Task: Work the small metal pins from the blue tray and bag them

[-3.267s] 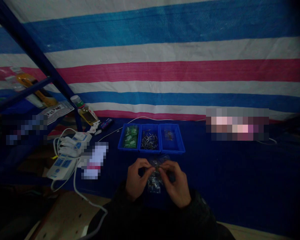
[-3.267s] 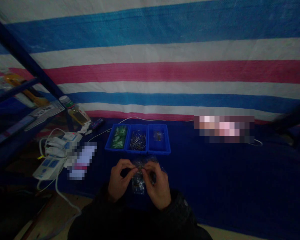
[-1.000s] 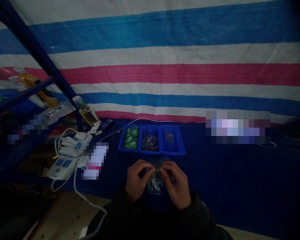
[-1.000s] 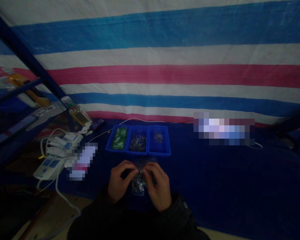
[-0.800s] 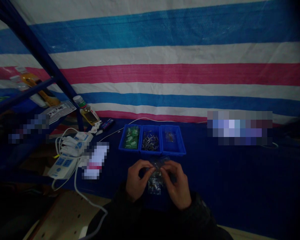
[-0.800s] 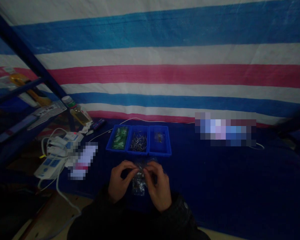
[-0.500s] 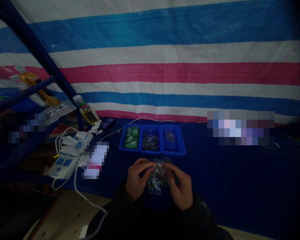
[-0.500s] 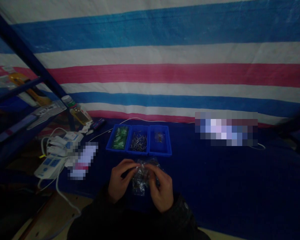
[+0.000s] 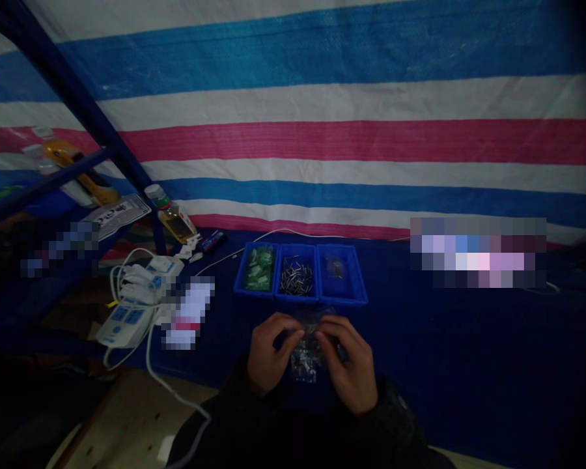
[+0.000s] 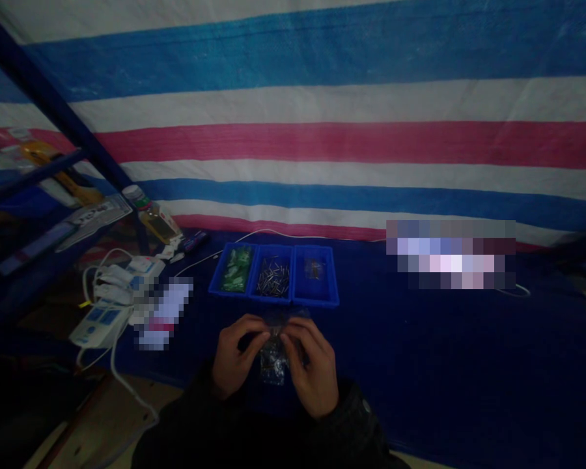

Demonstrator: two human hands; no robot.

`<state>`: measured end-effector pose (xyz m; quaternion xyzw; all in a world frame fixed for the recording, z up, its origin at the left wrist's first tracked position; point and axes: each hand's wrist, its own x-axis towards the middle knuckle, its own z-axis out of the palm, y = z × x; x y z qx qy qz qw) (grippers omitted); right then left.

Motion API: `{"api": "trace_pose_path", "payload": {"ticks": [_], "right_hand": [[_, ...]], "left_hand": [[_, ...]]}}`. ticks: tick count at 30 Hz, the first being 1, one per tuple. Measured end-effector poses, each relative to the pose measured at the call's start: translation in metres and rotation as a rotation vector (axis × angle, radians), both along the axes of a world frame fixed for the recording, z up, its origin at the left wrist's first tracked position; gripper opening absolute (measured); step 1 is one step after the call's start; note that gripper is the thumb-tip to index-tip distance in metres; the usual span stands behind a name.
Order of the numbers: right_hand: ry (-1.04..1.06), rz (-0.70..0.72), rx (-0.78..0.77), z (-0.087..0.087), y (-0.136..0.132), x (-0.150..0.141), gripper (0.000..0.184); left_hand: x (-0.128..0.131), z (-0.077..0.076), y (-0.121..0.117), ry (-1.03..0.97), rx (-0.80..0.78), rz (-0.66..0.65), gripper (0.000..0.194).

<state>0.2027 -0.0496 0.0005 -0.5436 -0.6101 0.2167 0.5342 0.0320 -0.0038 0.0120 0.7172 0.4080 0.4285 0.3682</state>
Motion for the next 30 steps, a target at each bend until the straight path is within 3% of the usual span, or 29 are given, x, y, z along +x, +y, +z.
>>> {"api": "trace_pose_path", "payload": {"ticks": [4,7,11,15,21,25,30], "right_hand": [[0.041,-0.05,-0.04,-0.007,-0.001,-0.002,0.012],[0.055,-0.085,-0.026,-0.009,-0.002,-0.002,0.018],[0.028,0.018,-0.039,-0.007,-0.004,0.003,0.022],[0.013,0.086,-0.043,-0.004,-0.007,0.006,0.031],[-0.011,-0.017,-0.02,0.001,-0.002,0.002,0.016],[0.007,-0.024,-0.033,-0.004,0.0,-0.001,0.014],[0.145,-0.119,-0.053,-0.016,-0.004,-0.001,0.024]], "left_hand": [[0.001,-0.003,-0.001,-0.059,-0.035,0.068,0.006],[0.002,0.0,0.0,-0.03,-0.014,-0.01,0.011],[0.0,0.005,0.002,-0.005,0.0,-0.059,0.023],[-0.001,0.004,0.003,-0.003,0.013,-0.026,0.017],[0.0,0.003,0.004,0.014,0.098,0.031,0.01],[0.002,0.002,0.002,0.014,0.019,0.016,0.01],[0.003,0.0,-0.001,0.005,-0.033,0.075,0.012]]}}
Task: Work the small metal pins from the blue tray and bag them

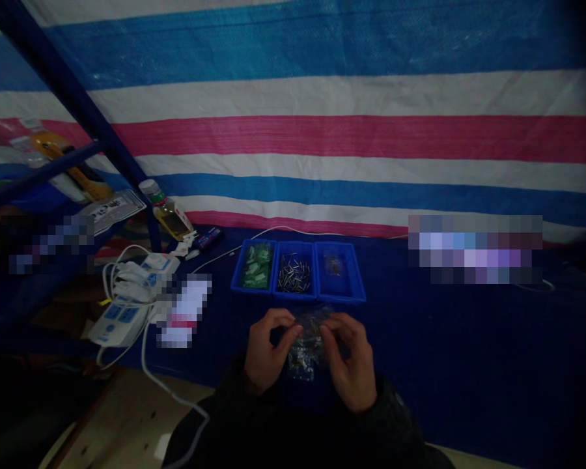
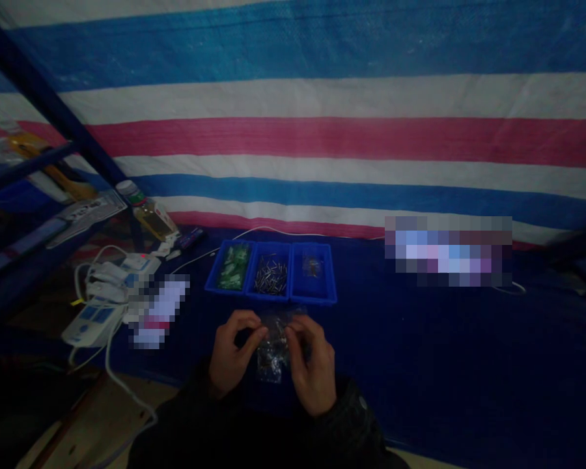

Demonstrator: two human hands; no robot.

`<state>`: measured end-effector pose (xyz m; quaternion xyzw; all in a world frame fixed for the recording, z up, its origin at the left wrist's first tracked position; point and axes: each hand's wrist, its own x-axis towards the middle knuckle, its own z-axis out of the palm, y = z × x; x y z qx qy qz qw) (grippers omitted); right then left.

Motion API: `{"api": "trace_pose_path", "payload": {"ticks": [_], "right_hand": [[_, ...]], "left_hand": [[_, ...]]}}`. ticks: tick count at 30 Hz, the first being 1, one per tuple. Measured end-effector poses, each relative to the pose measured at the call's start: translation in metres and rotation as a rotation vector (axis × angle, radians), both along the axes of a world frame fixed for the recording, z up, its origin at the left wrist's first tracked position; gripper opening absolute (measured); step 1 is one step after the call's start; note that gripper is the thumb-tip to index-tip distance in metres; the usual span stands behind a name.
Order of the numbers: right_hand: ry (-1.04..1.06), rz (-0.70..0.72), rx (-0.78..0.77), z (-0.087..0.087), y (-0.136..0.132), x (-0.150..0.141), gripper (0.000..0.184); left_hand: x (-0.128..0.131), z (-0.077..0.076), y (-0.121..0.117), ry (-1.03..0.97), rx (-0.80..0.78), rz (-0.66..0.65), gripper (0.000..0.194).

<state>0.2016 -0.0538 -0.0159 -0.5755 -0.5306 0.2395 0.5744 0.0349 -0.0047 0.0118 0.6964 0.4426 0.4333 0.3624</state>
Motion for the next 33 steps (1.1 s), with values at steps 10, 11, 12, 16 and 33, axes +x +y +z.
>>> {"api": "trace_pose_path", "payload": {"ticks": [10,11,12,16,33], "right_hand": [[-0.021,0.036,0.004,0.019,-0.008,0.014,0.029],[-0.004,0.025,-0.002,0.018,-0.009,0.014,0.032],[0.02,0.003,-0.008,0.017,-0.008,0.014,0.032],[0.178,-0.047,-0.031,0.011,-0.002,0.008,0.047],[0.089,-0.045,-0.093,0.007,0.003,0.01,0.025]], "left_hand": [[-0.001,0.001,0.003,0.01,-0.071,0.022,0.011],[-0.001,0.002,0.003,0.026,-0.069,0.03,0.012],[-0.001,0.002,0.003,0.039,-0.069,0.036,0.012],[-0.001,0.002,0.003,0.06,-0.074,0.039,0.011],[0.004,-0.014,0.007,0.551,0.083,0.014,0.037]]}}
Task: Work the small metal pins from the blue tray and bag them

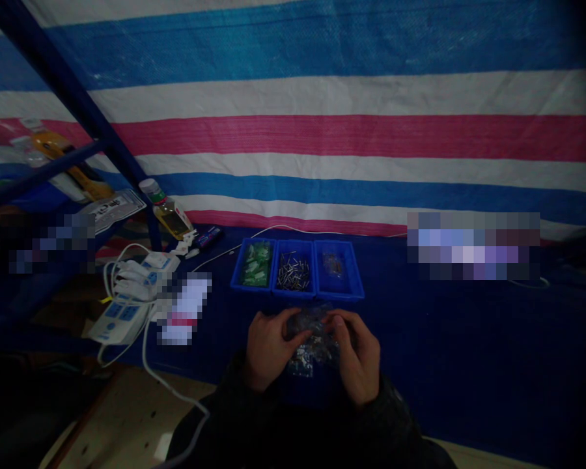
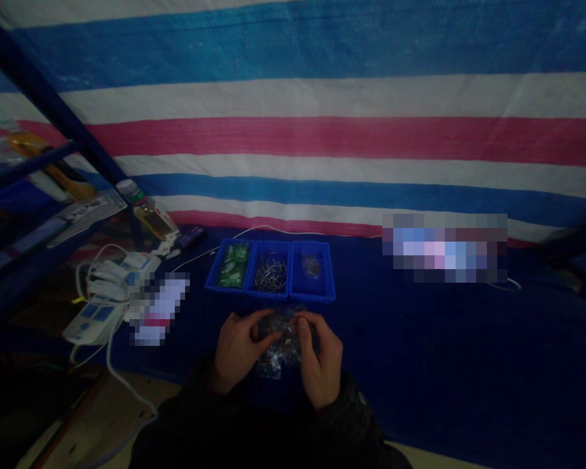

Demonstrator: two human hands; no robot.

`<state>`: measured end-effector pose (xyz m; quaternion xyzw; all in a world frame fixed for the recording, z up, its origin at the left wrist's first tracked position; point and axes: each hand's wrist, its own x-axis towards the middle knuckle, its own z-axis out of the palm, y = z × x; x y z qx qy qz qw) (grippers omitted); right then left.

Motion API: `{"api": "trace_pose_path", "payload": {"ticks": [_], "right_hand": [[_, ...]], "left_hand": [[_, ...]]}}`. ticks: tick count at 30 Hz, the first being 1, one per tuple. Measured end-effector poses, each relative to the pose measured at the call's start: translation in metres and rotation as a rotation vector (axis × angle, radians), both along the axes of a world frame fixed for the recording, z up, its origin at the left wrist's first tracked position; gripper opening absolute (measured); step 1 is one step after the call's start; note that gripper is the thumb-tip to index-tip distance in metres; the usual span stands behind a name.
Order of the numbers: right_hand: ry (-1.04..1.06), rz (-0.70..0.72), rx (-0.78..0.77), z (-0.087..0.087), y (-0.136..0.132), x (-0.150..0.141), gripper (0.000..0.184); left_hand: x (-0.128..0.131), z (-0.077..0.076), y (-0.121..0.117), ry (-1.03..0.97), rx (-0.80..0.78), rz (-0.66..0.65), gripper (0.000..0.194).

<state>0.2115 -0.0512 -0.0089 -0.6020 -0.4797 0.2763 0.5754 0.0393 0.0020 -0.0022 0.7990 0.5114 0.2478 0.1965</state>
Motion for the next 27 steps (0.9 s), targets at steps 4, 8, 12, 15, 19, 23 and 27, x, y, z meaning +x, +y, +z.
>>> {"api": "trace_pose_path", "payload": {"ticks": [4,8,12,15,19,23,27], "right_hand": [[0.01,0.028,-0.029,0.004,0.0,-0.001,0.026],[-0.009,0.037,-0.029,0.008,0.0,-0.002,0.027],[-0.018,0.061,-0.044,0.009,0.0,-0.003,0.025],[-0.058,0.097,-0.023,0.008,0.002,-0.005,0.021],[-0.126,0.125,0.035,0.005,0.006,-0.006,0.017],[-0.163,0.131,0.058,0.003,0.008,-0.007,0.021],[-0.178,0.145,0.067,0.002,0.007,-0.007,0.027]], "left_hand": [[0.0,0.001,0.0,0.028,-0.002,0.003,0.028],[0.0,0.004,0.0,-0.01,-0.025,0.031,0.021],[-0.001,0.006,0.001,-0.097,-0.069,0.044,0.018],[-0.003,0.006,0.0,-0.246,-0.094,0.057,0.019],[-0.006,0.006,-0.003,-0.399,-0.051,0.096,0.017],[-0.008,0.009,-0.006,-0.435,-0.022,0.019,0.016],[-0.009,0.013,-0.007,-0.464,-0.01,-0.05,0.018]]}}
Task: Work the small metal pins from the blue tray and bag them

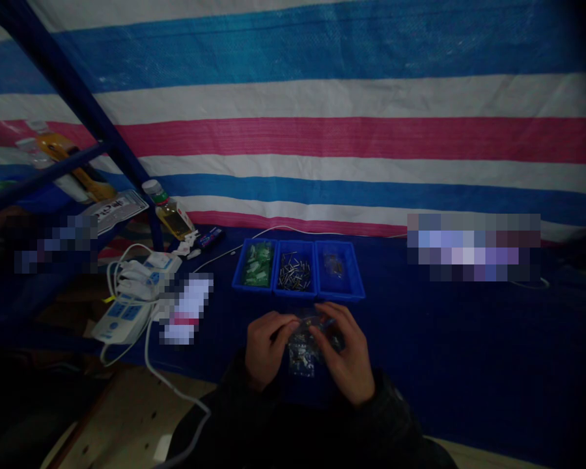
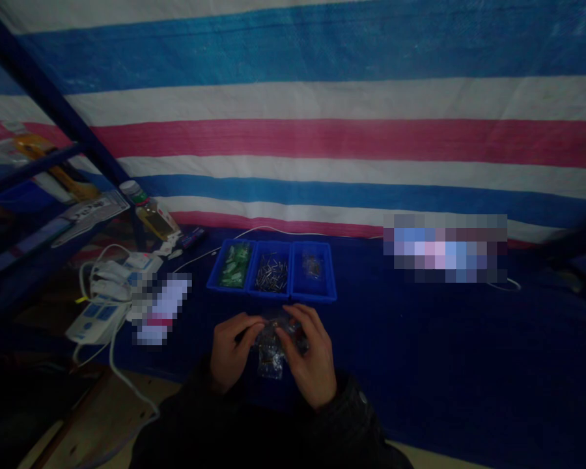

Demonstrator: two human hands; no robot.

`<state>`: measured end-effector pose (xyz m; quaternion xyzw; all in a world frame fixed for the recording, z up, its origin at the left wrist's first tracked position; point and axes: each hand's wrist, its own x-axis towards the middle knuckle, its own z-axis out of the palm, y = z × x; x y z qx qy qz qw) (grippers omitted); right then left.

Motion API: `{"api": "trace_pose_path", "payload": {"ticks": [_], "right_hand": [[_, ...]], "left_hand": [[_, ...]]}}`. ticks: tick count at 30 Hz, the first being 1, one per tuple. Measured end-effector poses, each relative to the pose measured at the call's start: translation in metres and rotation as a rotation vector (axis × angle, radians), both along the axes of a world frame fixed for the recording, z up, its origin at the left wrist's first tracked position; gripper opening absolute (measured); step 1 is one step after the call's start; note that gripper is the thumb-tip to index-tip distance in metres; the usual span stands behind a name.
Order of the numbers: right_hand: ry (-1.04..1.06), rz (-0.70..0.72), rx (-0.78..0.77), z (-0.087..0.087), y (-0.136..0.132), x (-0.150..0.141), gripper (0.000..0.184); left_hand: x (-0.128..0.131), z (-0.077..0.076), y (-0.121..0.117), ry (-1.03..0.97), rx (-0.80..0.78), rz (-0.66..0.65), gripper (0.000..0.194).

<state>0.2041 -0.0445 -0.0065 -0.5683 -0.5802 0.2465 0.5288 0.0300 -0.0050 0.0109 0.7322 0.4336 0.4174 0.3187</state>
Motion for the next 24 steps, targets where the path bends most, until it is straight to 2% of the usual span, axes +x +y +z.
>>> {"api": "trace_pose_path", "payload": {"ticks": [3,5,12,19,24], "right_hand": [[-0.024,0.099,0.008,0.0011,-0.0016,-0.0017,0.013],[-0.03,0.139,0.032,0.0021,-0.0028,-0.0028,0.012],[-0.007,0.069,0.117,0.0033,-0.0054,-0.0021,0.015],[0.003,0.097,0.122,0.0042,-0.0058,-0.0024,0.015],[-0.005,0.111,0.117,0.002,-0.0067,-0.0019,0.016]], "left_hand": [[-0.0004,0.0015,0.0007,-0.009,-0.004,-0.021,0.018],[-0.0001,0.001,0.0012,-0.003,0.003,-0.032,0.013],[0.0017,-0.0036,0.0028,-0.002,0.039,-0.057,0.007],[0.0029,0.0007,0.0033,-0.039,0.057,-0.119,0.005],[0.0031,-0.0016,0.0031,-0.056,0.056,-0.168,0.003]]}}
